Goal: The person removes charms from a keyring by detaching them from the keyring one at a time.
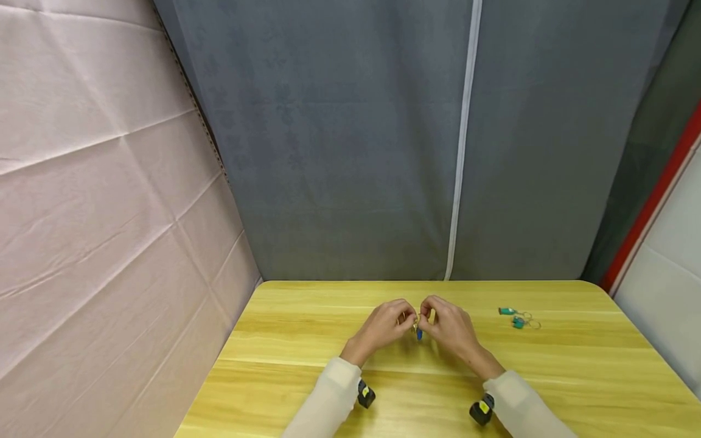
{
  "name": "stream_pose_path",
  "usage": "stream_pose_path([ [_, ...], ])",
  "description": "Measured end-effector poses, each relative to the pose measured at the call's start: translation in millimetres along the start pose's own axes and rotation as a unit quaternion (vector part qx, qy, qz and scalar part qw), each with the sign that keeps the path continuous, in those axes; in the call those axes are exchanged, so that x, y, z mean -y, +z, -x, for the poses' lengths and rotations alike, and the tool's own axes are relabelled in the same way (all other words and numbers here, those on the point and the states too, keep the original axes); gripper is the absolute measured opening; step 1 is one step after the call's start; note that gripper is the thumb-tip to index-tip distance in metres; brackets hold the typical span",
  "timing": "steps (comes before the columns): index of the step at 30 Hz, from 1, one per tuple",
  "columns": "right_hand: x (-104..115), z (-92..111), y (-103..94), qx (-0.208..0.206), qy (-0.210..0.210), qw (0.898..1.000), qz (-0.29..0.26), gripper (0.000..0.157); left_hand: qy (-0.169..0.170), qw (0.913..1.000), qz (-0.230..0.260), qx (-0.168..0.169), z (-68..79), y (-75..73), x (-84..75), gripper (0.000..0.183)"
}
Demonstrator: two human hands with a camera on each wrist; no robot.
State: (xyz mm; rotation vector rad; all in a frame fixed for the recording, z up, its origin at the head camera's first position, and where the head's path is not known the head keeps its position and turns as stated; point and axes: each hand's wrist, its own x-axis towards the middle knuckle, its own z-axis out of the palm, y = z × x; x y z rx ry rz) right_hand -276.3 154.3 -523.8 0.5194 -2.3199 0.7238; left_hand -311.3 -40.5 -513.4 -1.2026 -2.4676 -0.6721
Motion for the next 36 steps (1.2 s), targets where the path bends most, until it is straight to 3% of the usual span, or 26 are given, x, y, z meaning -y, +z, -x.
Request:
stream_pose_path([
  [25,-5.9,1.2,-4.6,0.034,-0.054,0.998,-0.018,0.007,0.011,0.9994,-0.032,-0.003,0.3,1.2,-2.2,0.014],
  [36,-4.9,-1.0,-7.7,0.049,-0.072,0.996,-0.014,0.016,0.010,0.9987,-0.051,-0.001,-0.9,1.2,-3.2,0.015],
])
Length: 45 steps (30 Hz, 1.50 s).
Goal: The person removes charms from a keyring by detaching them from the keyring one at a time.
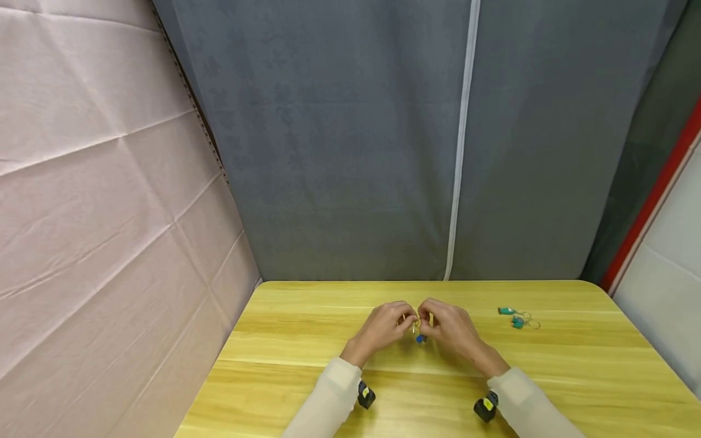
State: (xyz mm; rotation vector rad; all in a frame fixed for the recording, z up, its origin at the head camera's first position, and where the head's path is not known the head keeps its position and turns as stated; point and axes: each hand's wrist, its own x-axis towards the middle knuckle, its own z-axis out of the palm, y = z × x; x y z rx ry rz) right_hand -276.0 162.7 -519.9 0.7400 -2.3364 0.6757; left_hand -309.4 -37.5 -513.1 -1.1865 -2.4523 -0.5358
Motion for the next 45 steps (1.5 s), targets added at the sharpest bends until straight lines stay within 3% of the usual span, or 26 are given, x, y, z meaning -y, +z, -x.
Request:
stream_pose_path([
  [5,1.6,0.9,1.6,-0.004,-0.014,1.000,0.010,0.020,-0.009,0.9999,0.001,0.004,-0.1,-0.8,0.1,0.016],
  [10,1.5,2.2,3.0,-0.013,-0.002,1.000,0.013,0.015,-0.016,0.9998,0.009,0.003,0.3,-1.0,1.6,0.015],
  [19,3.9,5.6,3.1,0.001,0.094,0.996,0.004,0.010,-0.032,0.9992,0.025,-0.008,1.6,1.3,3.8,0.016],
  [24,10.4,6.6,4.3,0.028,0.122,0.992,-0.020,0.010,-0.044,0.9984,0.033,-0.010,1.3,1.2,1.9,0.016],
  [40,12.7,4.3,5.0,0.042,0.123,0.991,-0.010,0.018,-0.041,0.9985,0.026,-0.027,1.7,1.8,-2.7,0.011],
  [45,13.7,3.7,5.6,0.041,0.121,0.992,-0.012,0.019,-0.019,0.9985,0.015,-0.050,2.4,2.0,-2.1,0.007],
])
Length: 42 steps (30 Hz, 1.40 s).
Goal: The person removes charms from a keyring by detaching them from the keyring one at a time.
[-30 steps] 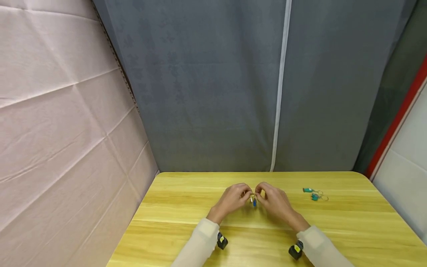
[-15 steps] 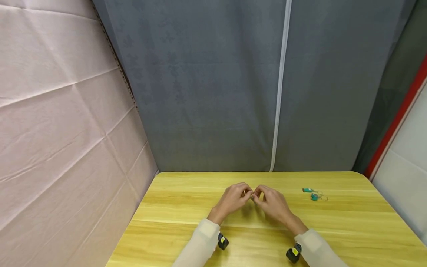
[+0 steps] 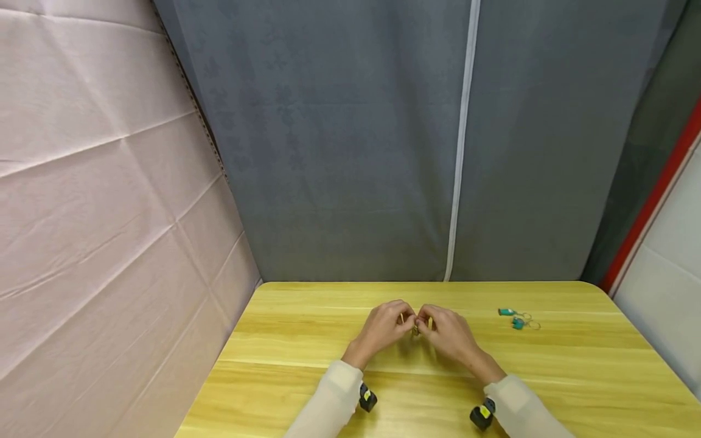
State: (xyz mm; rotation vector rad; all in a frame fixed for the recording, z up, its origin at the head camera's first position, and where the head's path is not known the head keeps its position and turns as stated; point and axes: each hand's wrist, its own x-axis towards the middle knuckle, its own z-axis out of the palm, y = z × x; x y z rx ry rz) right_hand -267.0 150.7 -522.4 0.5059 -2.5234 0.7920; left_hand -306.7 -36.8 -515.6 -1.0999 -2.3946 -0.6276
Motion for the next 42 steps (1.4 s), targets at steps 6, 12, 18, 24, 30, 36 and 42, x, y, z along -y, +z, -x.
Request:
stream_pose_path([
  [6,2.9,0.4,-2.4,-0.004,-0.008,1.000,-0.005,0.021,0.001,0.9992,-0.023,-0.033,0.4,1.4,2.7,0.007],
  [12,3.7,0.8,-3.2,-0.003,-0.011,1.000,-0.004,0.021,-0.005,0.9984,-0.032,-0.047,0.3,1.0,4.4,0.009],
  [18,2.6,1.6,-4.3,0.003,-0.001,1.000,-0.009,0.008,-0.006,0.9982,-0.026,-0.054,0.0,-1.7,3.7,0.009],
  [24,2.6,1.6,-3.3,0.003,0.026,1.000,-0.011,0.009,-0.006,0.9981,-0.012,-0.060,-0.3,-2.9,3.4,0.009],
  [30,2.0,-0.9,-2.3,-0.008,0.028,1.000,-0.004,0.011,0.006,0.9983,-0.001,-0.059,-1.4,-2.1,1.1,0.009],
  [36,1.5,-2.8,-3.2,-0.015,0.010,1.000,-0.013,0.012,0.001,0.9984,-0.002,-0.057,-1.4,-1.7,-1.4,0.007],
  [42,0.3,-3.4,-3.3,-0.019,-0.010,1.000,-0.016,0.015,0.005,0.9984,-0.014,-0.055,-2.7,0.2,-0.8,0.006],
])
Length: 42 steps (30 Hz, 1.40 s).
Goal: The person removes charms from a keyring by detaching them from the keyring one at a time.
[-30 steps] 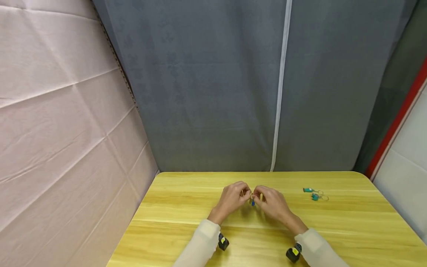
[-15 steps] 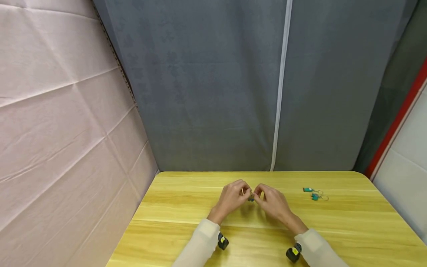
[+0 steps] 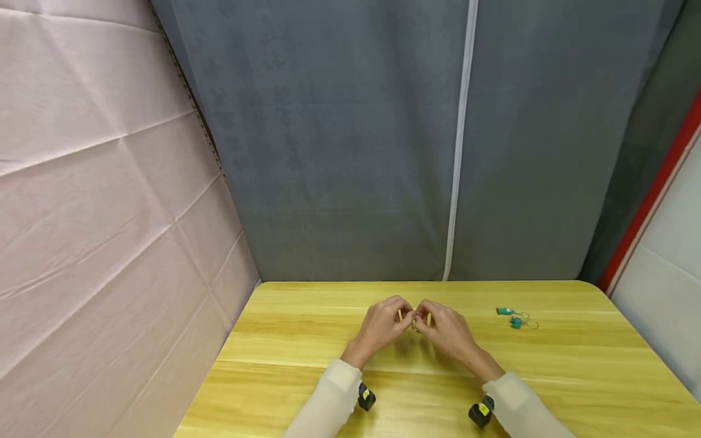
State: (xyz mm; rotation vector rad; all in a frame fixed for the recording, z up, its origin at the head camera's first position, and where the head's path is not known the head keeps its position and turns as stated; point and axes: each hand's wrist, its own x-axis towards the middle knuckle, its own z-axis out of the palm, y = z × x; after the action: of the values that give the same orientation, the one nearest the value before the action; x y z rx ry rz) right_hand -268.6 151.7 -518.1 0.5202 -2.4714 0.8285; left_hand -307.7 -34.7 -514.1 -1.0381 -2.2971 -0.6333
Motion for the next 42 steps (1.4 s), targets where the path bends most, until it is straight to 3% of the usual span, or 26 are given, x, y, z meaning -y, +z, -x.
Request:
stream_pose_path([
  [5,0.0,-0.7,0.0,-0.011,-0.018,1.000,0.001,0.019,0.009,0.9997,-0.023,-0.010,-0.5,0.7,1.1,0.006],
  [13,1.6,-1.5,-2.5,-0.021,-0.039,0.999,-0.001,0.020,-0.005,0.9996,-0.027,-0.007,-0.8,-1.2,3.7,0.009],
  [32,3.2,-3.2,-0.8,0.015,0.050,0.999,-0.002,0.011,-0.002,0.9998,-0.007,-0.017,0.5,0.0,4.6,0.007],
  [42,3.2,-5.2,-1.6,-0.001,0.022,1.000,-0.004,0.012,-0.002,0.9996,-0.023,-0.016,-0.5,-0.7,3.2,0.009],
])
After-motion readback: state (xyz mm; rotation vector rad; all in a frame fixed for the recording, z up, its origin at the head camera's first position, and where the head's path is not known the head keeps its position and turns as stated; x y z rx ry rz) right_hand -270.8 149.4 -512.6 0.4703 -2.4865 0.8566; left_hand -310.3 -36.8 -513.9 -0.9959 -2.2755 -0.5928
